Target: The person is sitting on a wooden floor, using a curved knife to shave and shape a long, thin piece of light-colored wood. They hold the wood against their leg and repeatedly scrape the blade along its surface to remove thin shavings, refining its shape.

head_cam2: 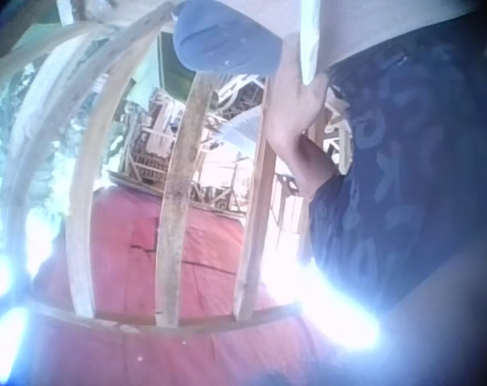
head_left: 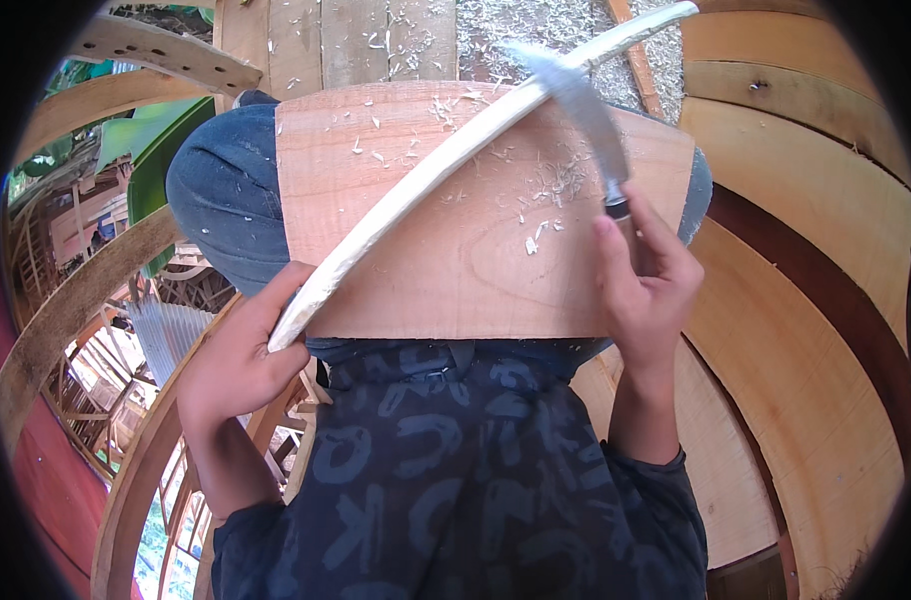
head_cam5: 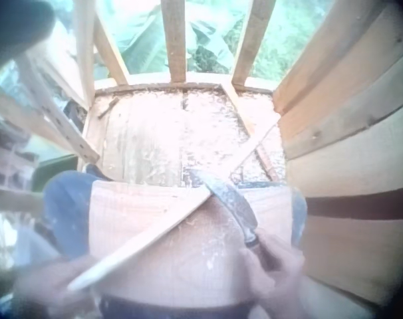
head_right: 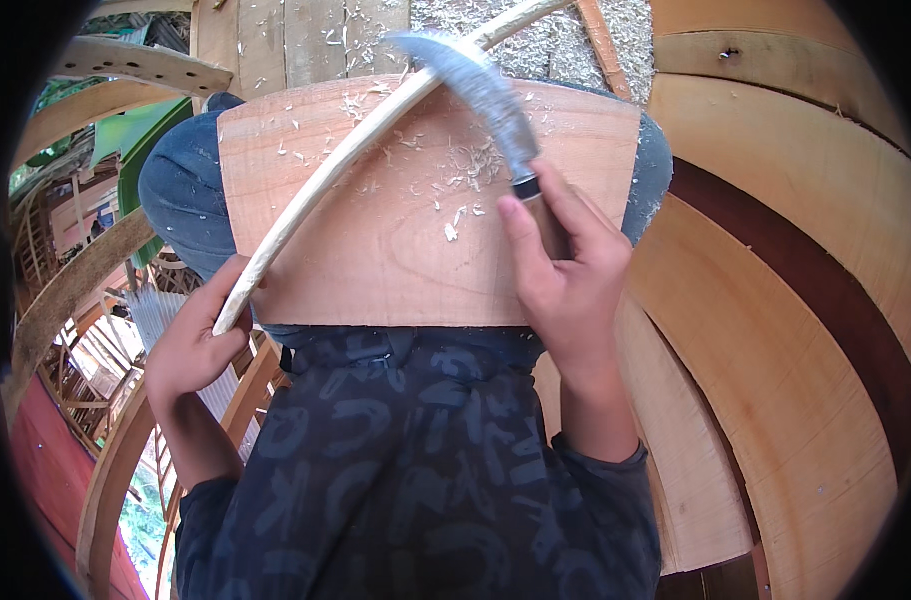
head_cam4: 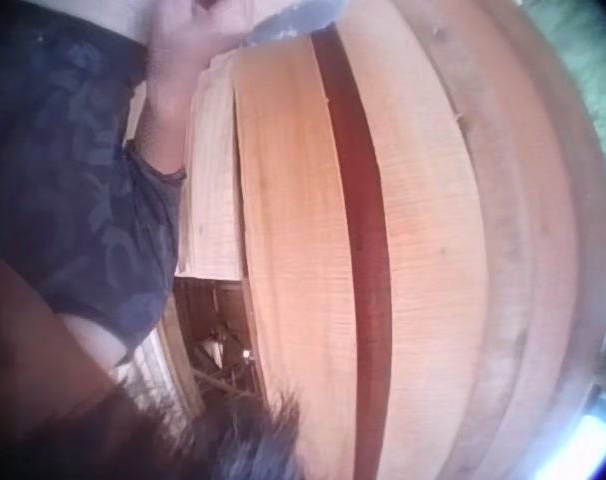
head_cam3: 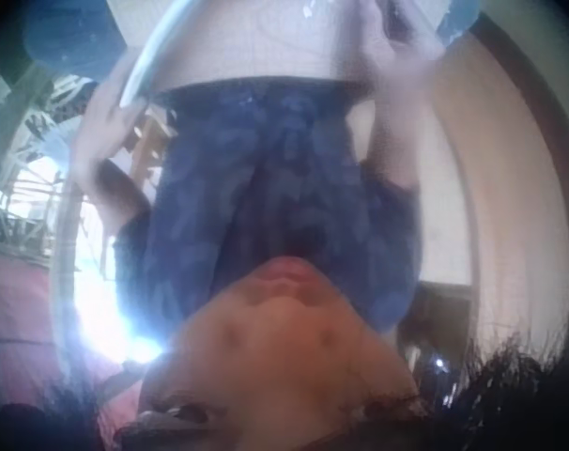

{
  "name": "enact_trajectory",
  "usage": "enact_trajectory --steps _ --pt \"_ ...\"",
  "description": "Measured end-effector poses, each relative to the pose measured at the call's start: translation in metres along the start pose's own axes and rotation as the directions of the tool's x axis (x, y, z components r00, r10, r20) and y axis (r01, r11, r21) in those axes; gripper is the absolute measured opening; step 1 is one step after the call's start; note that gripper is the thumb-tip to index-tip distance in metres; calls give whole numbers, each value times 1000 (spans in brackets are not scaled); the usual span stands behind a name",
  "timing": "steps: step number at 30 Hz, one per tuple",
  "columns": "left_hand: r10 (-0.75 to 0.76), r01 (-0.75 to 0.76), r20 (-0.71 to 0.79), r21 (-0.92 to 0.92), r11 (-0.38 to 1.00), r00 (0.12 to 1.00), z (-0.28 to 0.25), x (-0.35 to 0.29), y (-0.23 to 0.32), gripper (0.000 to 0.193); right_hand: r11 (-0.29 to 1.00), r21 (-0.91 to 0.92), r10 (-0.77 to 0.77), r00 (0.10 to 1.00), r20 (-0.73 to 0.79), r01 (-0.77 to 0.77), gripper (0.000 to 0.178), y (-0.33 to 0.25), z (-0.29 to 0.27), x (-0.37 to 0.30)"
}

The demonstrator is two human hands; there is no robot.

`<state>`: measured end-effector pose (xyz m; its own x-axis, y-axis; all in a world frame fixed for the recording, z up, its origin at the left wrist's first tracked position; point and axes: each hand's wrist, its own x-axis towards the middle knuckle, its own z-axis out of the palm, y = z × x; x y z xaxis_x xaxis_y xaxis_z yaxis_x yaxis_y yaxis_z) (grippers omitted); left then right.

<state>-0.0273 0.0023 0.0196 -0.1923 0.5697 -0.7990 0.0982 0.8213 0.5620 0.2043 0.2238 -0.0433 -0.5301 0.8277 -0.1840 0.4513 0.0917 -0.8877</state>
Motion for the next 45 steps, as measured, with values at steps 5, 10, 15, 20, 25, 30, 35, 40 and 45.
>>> enact_trajectory --steps 5,10,15,20,25,30,35,40,45 --pt "5 -3 47 -49 999 999 -5 -2 -9 44 990 -118 -103 974 -202 80 34 22 -13 3" --pt "-2 3 39 -28 1000 999 -9 0 -6 41 999 18 -31 989 144 28 37 3 -5 -10" --pt "10 -11 66 16 1000 998 -10 -4 -3 53 932 229 281 959 39 -282 37 -3 -18 10" --pt "-52 50 45 39 998 998 -10 -7 4 54 962 128 202 944 262 -241 36 -10 -8 -1" --pt "-2 0 41 61 998 999 -10 -2 0 54 993 92 42 950 308 -73 36 -17 4 -17" --pt "4 -5 34 39 999 999 -3 -1 3 53 975 -81 -172 939 299 205 33 -18 10 -16" --pt "-19 18 72 9 1000 997 -9 0 2 52 993 73 79 979 189 -94 29 -12 3 -12" --pt "7 -8 87 12 1000 996 -12 3 0 53 989 111 89 989 114 -102 31 -2 7 -12" --pt "-16 14 107 22 1000 994 -9 2 1 55 998 51 20 955 296 -36 35 -19 2 -13"
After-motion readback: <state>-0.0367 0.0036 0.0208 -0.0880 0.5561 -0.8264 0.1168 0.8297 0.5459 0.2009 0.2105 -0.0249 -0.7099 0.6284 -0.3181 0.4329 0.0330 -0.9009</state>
